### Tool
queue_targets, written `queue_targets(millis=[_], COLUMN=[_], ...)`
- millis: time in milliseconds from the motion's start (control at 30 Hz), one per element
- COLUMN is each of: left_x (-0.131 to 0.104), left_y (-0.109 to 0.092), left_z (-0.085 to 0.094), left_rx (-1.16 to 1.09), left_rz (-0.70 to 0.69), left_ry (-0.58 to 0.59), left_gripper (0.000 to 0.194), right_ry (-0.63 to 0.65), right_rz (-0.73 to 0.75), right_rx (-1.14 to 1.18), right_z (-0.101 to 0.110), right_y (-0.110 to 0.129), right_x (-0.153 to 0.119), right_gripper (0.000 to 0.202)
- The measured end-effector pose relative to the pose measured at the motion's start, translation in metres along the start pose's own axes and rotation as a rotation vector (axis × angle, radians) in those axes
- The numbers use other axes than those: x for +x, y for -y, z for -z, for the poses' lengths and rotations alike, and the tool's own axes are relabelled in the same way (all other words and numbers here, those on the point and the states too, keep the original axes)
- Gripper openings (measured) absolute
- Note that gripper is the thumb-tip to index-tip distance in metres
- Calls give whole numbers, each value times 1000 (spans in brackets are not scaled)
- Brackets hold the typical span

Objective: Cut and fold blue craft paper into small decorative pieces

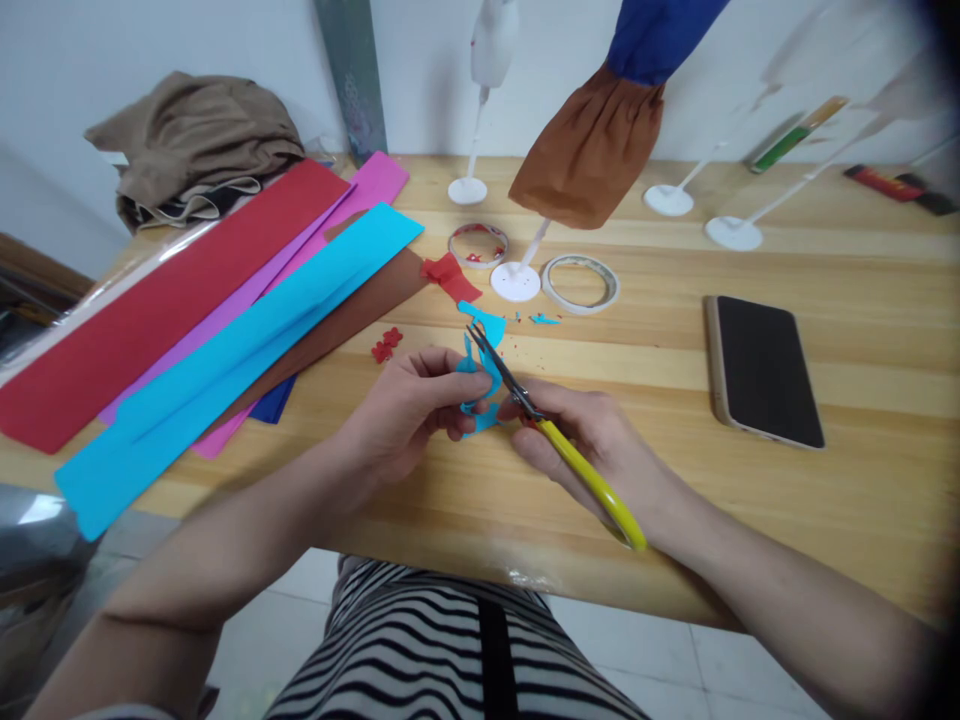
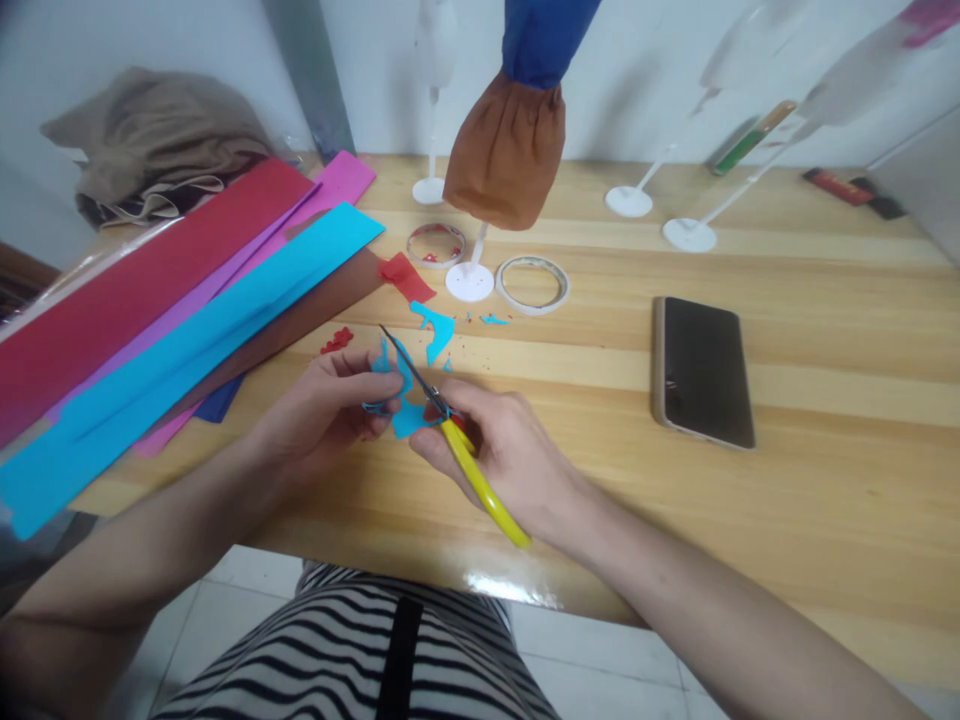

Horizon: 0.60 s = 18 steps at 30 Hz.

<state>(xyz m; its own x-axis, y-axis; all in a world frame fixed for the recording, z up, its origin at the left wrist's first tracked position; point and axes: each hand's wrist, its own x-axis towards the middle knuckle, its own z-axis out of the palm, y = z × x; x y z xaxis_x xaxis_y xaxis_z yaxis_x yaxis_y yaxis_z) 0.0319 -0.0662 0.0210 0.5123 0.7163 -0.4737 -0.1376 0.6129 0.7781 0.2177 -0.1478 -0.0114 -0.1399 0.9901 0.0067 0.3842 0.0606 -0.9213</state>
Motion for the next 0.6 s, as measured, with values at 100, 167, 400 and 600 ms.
queue_targets(millis=[100, 167, 400, 600], left_x=[0, 0, -1, 0], left_y=[0, -1, -2, 0], left_z=[0, -1, -2, -2], left_rx=[-13, -18, -19, -18], left_rz=[9, 12, 10, -1], left_ry=[-10, -14, -22, -19], left_gripper=[35, 35, 37, 39], right_ry=[0, 5, 2, 16], right_rz=[-6, -10, -15, -39], right_rx=[0, 1, -2, -3], right_z=[0, 0, 1, -1], right_y=[-2, -3, 2, 0], right_x=[-1, -1, -1, -2], right_gripper=[36, 36, 37, 46])
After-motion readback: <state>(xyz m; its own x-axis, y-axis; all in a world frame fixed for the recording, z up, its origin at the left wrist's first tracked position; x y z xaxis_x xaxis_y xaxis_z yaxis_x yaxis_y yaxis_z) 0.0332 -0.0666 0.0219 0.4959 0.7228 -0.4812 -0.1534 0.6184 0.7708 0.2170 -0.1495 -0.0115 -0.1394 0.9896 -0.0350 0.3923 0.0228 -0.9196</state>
